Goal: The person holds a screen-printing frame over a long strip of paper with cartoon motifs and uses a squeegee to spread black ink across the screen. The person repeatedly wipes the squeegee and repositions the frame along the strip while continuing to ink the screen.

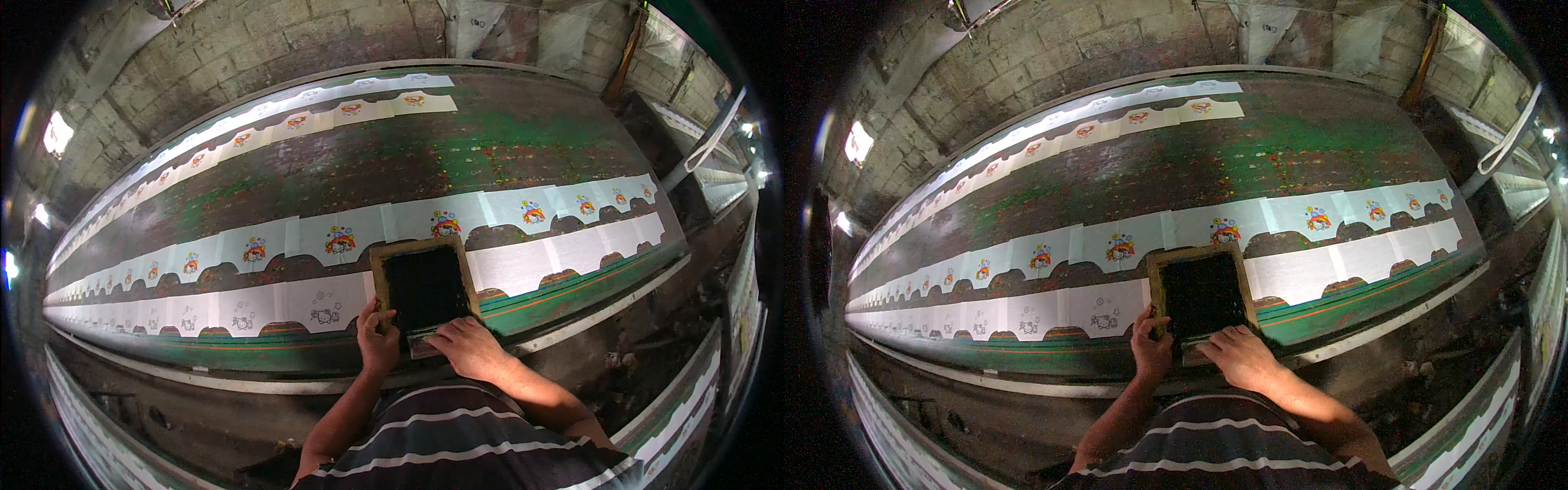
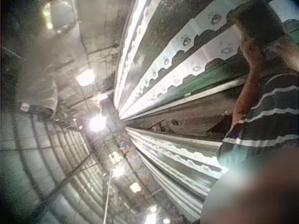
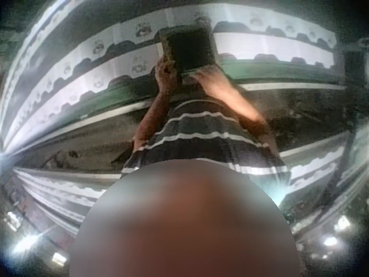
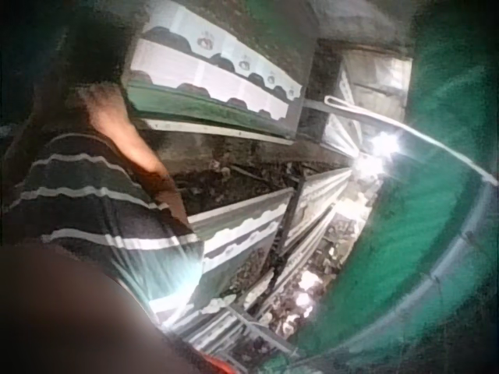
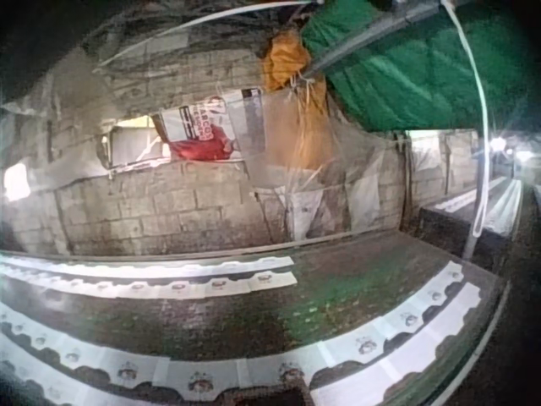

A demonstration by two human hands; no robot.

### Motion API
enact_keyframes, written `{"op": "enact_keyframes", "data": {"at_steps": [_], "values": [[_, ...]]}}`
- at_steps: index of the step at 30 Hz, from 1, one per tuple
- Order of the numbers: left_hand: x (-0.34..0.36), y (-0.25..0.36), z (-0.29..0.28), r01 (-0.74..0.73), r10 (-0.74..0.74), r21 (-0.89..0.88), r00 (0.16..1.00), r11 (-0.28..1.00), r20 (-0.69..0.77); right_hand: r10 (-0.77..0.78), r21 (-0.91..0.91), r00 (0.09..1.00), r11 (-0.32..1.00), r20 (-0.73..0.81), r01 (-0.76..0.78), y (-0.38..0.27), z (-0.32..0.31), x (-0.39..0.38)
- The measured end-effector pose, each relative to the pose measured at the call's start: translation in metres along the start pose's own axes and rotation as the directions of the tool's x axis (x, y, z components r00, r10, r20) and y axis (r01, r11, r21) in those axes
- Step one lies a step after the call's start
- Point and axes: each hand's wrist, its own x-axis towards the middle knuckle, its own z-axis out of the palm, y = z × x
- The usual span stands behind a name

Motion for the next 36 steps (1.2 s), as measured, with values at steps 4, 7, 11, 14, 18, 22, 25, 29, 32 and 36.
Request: {"op": "enact_keyframes", "data": {"at_steps": [4, 7, 11, 14, 18, 22, 25, 29, 32, 36], "values": [[0.001, -0.009, 0.001, -0.061, 0.061, -0.025, 0.998, 0.998, -0.016, -0.031, 0.047, 0.983, 0.999, 0.18, 0.023, 0.025, -0.021, 0.022], [0.006, -0.018, 0.002, -0.119, 0.117, -0.045, 0.992, 0.992, -0.042, -0.037, 0.154, 0.974, 0.988, 0.224, 0.003, 0.05, -0.034, 0.055], [0.009, -0.022, 0.0, -0.092, 0.092, -0.05, 0.996, 0.994, -0.019, 0.05, 0.136, 0.981, 0.988, 0.19, -0.076, 0.076, -0.042, 0.101], [0.011, -0.024, -0.002, -0.059, 0.06, -0.026, 0.998, 0.998, 0.009, 0.09, 0.161, 0.99, 0.981, 0.108, -0.107, 0.092, -0.042, 0.131], [0.014, -0.029, -0.001, -0.031, 0.036, -0.123, 0.998, 0.992, 0.042, 0.21, 0.057, 0.974, 0.975, 0.091, -0.215, 0.101, -0.034, 0.155], [0.012, -0.033, 0.002, -0.025, 0.029, -0.083, 0.998, 0.996, 0.048, 0.205, 0.046, 0.973, 0.976, 0.108, -0.211, 0.097, -0.029, 0.149], [0.012, -0.033, 0.002, -0.071, 0.073, -0.053, 0.997, 0.996, 0.03, 0.162, 0.046, 0.982, 0.985, 0.093, -0.167, 0.084, -0.022, 0.132], [0.015, -0.031, -0.001, -0.007, 0.013, -0.125, 0.999, 0.992, 0.046, 0.13, -0.034, 0.988, 0.991, 0.087, -0.128, 0.055, -0.011, 0.096], [0.014, -0.028, -0.002, -0.01, 0.017, -0.136, 0.999, 0.991, 0.05, 0.1, -0.012, 0.995, 0.995, 0.031, -0.099, 0.03, -0.005, 0.065], [0.011, -0.026, -0.004, -0.043, 0.048, -0.11, 0.998, 0.993, 0.039, 0.108, -0.025, 0.994, 0.994, -0.007, -0.108, -0.004, 0.0, 0.032]]}}
